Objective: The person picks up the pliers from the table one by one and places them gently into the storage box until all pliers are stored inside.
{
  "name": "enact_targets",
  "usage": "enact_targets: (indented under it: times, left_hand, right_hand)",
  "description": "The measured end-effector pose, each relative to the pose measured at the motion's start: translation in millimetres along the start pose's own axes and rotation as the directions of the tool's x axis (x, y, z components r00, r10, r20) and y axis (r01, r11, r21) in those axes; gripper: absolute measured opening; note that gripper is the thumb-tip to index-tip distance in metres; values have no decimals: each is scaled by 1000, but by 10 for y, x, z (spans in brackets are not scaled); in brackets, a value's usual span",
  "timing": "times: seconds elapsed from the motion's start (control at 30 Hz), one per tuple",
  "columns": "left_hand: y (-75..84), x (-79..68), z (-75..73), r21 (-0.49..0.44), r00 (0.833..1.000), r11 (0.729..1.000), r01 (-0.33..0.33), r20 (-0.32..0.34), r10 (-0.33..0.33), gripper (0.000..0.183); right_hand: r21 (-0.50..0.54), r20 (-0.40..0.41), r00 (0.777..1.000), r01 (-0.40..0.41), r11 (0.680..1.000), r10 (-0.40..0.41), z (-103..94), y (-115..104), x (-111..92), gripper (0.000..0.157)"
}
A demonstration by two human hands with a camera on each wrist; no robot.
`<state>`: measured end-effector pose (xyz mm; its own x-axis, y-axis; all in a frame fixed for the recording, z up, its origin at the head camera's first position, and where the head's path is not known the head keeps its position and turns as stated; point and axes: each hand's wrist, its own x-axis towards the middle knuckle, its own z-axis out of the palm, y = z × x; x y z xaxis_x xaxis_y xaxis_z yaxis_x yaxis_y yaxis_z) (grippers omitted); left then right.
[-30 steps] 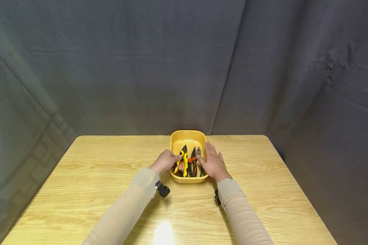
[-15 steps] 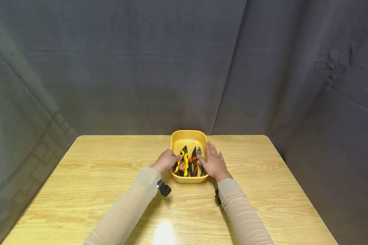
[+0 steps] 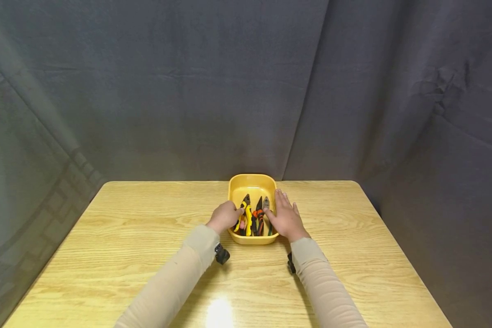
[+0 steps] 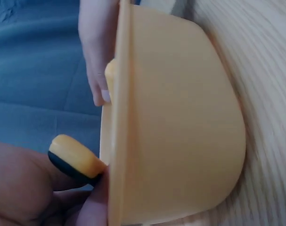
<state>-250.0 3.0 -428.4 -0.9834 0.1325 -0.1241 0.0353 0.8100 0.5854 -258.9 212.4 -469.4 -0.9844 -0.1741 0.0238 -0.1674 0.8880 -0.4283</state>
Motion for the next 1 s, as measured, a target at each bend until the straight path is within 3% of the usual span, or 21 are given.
enact_targets:
  times: [0.3, 0.4, 0.53, 0.67, 0.83, 1.0]
  left_hand:
    - [108, -57, 109, 240, 996, 971, 18, -92, 5, 36]
    - [128, -75, 131, 297, 995, 955, 17, -95, 12, 32]
    - [145, -105, 143, 317, 996, 948, 13, -84, 14, 27]
    - [149, -136, 164, 299, 991, 954, 11, -132, 30, 25]
    - [125, -153, 228, 317, 966, 947, -52, -226, 128, 23]
    - [89, -146, 290, 406, 929, 907, -112, -281, 241, 21]
  right_hand:
    - [1, -6, 1000, 4, 1000, -4, 13, 8, 7, 80]
    - [-5, -11, 1000, 9, 1000, -9, 17, 11, 13, 79]
    - [-8, -14, 1000, 12, 1000, -12, 22, 16, 10, 79]
    - [-7, -14, 1000, 14, 1000, -14, 29, 19, 9, 79]
    - [-7, -15, 1000, 11, 1000, -11, 27, 18, 8, 79]
    - [0, -17, 1000, 11, 1000, -11, 21, 7, 0, 79]
